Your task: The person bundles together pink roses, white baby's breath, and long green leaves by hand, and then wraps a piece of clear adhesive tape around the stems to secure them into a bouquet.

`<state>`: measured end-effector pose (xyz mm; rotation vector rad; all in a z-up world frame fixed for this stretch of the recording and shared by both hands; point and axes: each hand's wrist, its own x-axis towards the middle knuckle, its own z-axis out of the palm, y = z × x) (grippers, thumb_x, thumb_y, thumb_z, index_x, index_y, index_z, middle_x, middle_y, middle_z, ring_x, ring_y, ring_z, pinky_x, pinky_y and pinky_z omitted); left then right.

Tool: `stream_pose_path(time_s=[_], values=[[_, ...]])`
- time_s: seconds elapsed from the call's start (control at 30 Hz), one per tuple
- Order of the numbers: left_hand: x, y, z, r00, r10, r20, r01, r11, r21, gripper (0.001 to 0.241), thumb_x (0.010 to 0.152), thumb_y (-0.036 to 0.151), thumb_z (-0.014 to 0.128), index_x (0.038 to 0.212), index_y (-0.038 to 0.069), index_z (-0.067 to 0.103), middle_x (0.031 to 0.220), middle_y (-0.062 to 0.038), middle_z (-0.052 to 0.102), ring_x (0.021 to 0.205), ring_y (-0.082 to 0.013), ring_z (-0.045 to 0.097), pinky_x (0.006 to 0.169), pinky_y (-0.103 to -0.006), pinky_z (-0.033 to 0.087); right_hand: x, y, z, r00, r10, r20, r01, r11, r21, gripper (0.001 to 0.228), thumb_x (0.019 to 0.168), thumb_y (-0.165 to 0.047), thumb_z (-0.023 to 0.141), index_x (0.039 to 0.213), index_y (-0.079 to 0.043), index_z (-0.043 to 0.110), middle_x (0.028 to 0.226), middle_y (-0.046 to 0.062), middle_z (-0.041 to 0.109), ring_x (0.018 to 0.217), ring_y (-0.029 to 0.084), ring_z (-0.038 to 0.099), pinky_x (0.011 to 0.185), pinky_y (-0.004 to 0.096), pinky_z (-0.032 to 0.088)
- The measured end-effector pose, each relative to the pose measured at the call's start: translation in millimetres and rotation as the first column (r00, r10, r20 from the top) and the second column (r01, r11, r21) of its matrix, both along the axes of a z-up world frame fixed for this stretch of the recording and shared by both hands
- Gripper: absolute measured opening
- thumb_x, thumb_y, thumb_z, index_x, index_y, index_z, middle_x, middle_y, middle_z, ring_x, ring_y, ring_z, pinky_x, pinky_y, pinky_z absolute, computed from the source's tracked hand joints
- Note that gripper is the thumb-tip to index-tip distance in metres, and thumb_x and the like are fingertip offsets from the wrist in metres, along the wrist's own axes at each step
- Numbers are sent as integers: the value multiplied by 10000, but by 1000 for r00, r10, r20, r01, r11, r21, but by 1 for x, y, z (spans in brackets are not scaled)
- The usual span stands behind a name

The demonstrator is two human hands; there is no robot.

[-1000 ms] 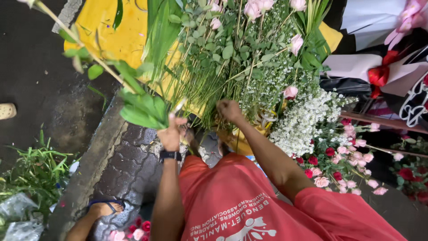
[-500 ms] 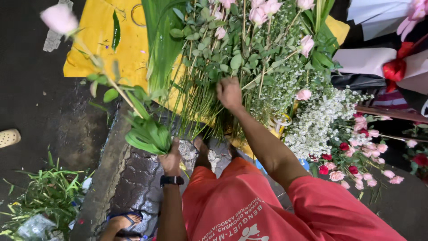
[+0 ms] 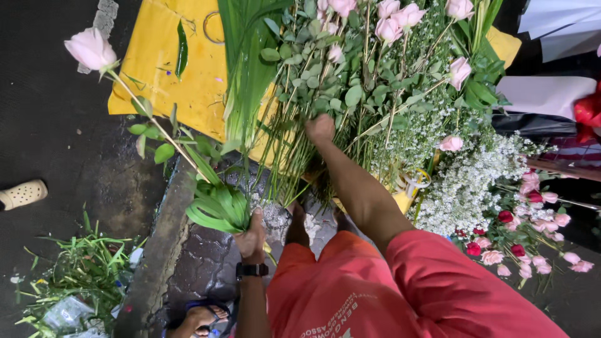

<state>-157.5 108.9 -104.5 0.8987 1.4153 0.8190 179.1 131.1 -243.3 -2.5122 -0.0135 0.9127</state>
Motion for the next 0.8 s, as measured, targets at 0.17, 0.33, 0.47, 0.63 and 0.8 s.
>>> stream_pose_path(time_s=[0.17,0.33,0.47,0.63,0.8], values=[[1,15,7,1000,-8,-1,8,1000,-7,460,820,-75,799,1223,105,671,1068,-7,656,900,-82,506,759,-364,476,-36,-26,102,964,-222,148,175,944,281,286,900,-238,684,1042,10,694,951,285,695,970,485,688,819,597,520],[-22,18,-48,999,-37,-10,35,989,-147,246,860,94,825,1061,153,696,615,-16,573,352,-89,426,353,-234,332,-33,-69,129,931,-153,331,40,945,324,280,939,-206,624,984,70,645,900,398,652,934,605,635,751,676,434],[-10,9,-36,1000,26,-16,-28,992,-123,195,835,12,808,896,138,672,561,7,504,373,-41,403,360,-258,284,-5,-90,105,937,-18,348,-55,979,199,300,970,-266,680,1065,13,626,982,326,694,1005,548,658,827,659,518],[13,12,30,1000,1,1,-1,995,-103,193,851,11,796,903,143,665,571,38,458,441,-18,348,383,-297,279,9,-93,125,980,-199,29,160,859,486,145,1033,-52,567,1162,13,576,907,168,694,617,231,674,493,340,660],[10,6,32,999,11,-33,-15,993,-114,219,832,16,819,829,146,643,555,44,458,422,-7,358,382,-270,275,11,-105,116,958,-252,-139,279,693,664,259,898,69,658,1156,52,646,820,126,627,422,204,644,360,297,617]])
